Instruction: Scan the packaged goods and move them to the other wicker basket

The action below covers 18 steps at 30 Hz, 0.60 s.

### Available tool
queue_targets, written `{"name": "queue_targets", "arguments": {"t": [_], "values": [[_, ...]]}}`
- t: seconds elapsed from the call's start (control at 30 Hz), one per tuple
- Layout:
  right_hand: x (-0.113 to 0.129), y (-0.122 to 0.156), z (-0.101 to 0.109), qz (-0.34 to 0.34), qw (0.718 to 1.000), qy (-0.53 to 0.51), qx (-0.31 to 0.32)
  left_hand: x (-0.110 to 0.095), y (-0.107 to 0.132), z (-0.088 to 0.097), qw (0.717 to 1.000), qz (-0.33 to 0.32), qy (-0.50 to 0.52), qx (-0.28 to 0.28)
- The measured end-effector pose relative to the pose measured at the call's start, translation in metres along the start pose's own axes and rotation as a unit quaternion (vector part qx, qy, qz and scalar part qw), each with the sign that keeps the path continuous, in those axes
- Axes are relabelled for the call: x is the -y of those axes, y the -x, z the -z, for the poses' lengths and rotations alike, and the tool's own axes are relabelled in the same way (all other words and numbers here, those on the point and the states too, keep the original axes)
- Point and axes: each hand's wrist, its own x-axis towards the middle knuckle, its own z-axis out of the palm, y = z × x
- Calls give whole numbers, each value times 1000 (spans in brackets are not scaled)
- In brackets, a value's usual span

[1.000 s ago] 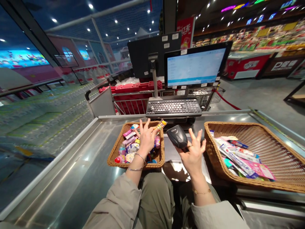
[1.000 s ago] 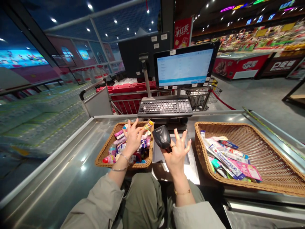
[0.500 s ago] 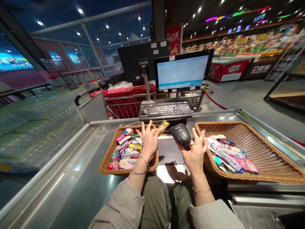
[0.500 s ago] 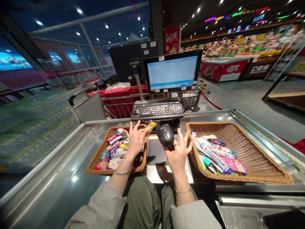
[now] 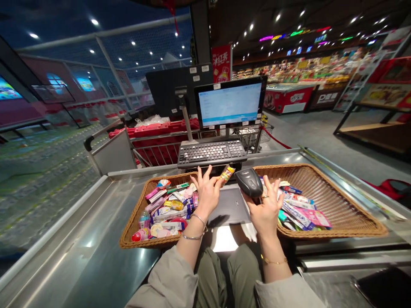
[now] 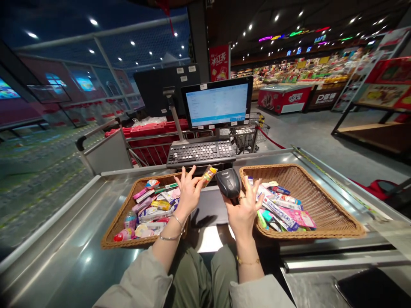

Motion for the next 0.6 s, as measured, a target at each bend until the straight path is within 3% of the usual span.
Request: {"name": "queue_targets", "arguments": {"t": [0.23, 0.6], "values": [[-11, -3, 6, -17, 999, 4, -27, -14, -4, -12, 1000, -22, 14, 6], [-20, -8, 14, -67, 993, -6, -98, -50, -10, -29, 997, -6, 69, 27]]}}
